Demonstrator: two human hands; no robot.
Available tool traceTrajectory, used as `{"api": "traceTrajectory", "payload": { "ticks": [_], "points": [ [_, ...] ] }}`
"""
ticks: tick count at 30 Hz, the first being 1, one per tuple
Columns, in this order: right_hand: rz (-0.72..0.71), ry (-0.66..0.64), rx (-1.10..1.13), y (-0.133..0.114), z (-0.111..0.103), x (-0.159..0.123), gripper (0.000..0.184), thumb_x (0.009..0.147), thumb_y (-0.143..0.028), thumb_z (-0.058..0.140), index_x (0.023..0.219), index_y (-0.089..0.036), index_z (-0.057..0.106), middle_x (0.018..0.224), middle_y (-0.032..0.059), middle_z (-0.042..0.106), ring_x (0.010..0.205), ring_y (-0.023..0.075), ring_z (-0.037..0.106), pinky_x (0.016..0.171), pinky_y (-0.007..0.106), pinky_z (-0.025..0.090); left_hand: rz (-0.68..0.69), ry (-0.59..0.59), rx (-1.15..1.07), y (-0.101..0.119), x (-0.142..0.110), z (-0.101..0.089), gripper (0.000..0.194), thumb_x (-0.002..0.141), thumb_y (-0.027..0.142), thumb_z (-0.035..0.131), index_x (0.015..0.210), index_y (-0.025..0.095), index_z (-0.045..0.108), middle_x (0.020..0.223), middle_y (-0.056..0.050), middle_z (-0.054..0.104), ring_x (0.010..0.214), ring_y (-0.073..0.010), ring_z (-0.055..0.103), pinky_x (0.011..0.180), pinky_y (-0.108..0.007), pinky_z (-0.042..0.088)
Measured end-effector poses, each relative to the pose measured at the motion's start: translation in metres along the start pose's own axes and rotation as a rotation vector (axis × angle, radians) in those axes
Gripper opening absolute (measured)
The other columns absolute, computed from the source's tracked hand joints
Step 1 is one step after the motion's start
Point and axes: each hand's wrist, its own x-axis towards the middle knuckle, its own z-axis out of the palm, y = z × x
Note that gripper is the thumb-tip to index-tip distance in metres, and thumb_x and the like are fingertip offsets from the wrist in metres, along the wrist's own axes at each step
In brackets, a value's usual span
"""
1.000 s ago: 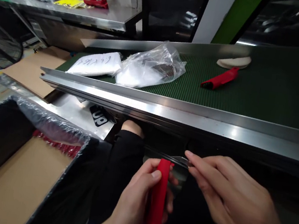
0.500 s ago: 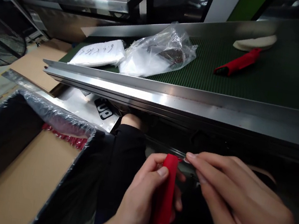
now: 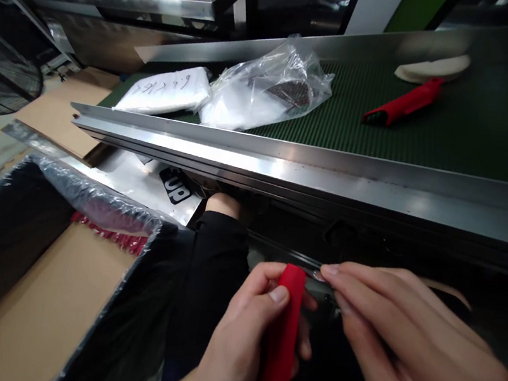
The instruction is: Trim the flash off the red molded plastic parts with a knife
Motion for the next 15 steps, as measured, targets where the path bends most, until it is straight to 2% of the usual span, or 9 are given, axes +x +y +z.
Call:
{"api": "traceTrajectory", "payload": {
  "ticks": [3, 7, 11, 15],
  "points": [
    [0.046, 0.039, 0.018, -0.003, 0.003, 0.004, 0.030, 0.088, -0.021, 0.059, 0.116, -0.024, 0.065, 0.103, 0.0053, 0.068, 0.098, 0.0218, 0.065, 0.080, 0.036, 0.058, -0.020, 0.000, 0.019, 0.000, 0.000, 0.000, 0.035, 0.092, 0.048, 0.044, 0.104, 0.017, 0.053, 0.066, -0.005, 0.058, 0.050, -0.0124, 0.047, 0.043, -0.020, 0.035],
    [0.097, 0.070, 0.049, -0.006, 0.006, 0.011, 0.028, 0.088, -0.034, 0.059, 0.114, -0.025, 0.067, 0.097, 0.0054, 0.069, 0.092, 0.0227, 0.067, 0.077, 0.036, 0.060, -0.019, 0.017, 0.035, -0.001, -0.001, 0.001, 0.034, 0.092, 0.047, 0.044, 0.104, 0.016, 0.053, 0.065, -0.004, 0.058, 0.048, -0.0112, 0.045, 0.044, -0.020, 0.034],
    [0.147, 0.062, 0.088, -0.007, 0.006, 0.011, 0.030, 0.089, -0.035, 0.057, 0.116, -0.026, 0.066, 0.098, 0.0052, 0.069, 0.091, 0.0225, 0.067, 0.077, 0.034, 0.062, -0.023, 0.016, 0.022, -0.001, -0.002, 0.004, 0.033, 0.094, 0.045, 0.044, 0.107, 0.016, 0.051, 0.064, -0.004, 0.058, 0.047, -0.0106, 0.046, 0.044, -0.018, 0.034],
    [0.213, 0.026, 0.158, -0.004, 0.003, -0.002, 0.032, 0.091, -0.027, 0.054, 0.122, -0.029, 0.064, 0.109, 0.0037, 0.069, 0.095, 0.0198, 0.068, 0.078, 0.028, 0.062, -0.016, 0.037, 0.002, 0.002, -0.002, 0.005, 0.031, 0.094, 0.042, 0.043, 0.108, 0.015, 0.051, 0.067, -0.004, 0.058, 0.052, -0.0111, 0.048, 0.046, -0.018, 0.037]
  ]
}}
